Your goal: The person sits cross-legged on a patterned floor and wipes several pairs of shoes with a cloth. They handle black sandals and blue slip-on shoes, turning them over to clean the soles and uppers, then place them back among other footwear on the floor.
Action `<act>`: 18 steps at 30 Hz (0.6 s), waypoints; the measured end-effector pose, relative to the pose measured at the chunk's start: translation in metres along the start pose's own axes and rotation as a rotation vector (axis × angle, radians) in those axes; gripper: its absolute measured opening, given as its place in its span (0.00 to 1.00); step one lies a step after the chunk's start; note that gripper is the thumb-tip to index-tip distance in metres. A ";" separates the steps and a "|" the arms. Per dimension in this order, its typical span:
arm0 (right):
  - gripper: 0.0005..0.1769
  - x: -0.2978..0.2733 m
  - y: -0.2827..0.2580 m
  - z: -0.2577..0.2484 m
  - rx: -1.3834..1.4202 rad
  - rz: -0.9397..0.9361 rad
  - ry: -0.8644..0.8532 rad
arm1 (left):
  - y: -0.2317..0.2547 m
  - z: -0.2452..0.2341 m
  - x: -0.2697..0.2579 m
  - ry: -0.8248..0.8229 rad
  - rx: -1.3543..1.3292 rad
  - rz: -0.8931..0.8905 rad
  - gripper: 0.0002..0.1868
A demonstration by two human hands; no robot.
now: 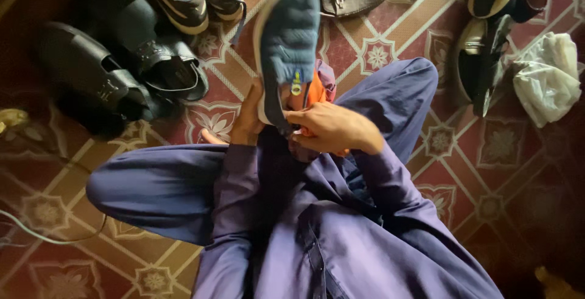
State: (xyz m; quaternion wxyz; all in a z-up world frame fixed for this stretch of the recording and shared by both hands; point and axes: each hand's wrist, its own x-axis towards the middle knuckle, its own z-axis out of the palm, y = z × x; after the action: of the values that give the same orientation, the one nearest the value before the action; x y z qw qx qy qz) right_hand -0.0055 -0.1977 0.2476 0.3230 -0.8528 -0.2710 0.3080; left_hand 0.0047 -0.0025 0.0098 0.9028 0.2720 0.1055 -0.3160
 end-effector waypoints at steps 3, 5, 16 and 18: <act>0.18 0.005 0.002 0.001 0.040 0.072 -0.044 | 0.005 0.000 -0.003 -0.064 0.090 0.018 0.27; 0.20 -0.001 0.002 -0.001 0.034 0.119 -0.003 | 0.002 -0.001 0.000 -0.011 0.017 0.000 0.25; 0.27 0.004 0.018 0.001 0.048 -0.001 0.183 | 0.027 0.047 0.000 -0.003 0.026 0.054 0.30; 0.31 -0.004 0.024 0.001 0.165 0.105 0.270 | 0.036 0.060 -0.003 0.061 0.005 0.074 0.30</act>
State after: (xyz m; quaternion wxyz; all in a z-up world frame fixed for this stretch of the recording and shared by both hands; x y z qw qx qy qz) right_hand -0.0024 -0.2155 0.2314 0.4091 -0.8699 -0.1541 0.2283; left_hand 0.0260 -0.0109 0.0764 0.9097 0.2873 0.1221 -0.2741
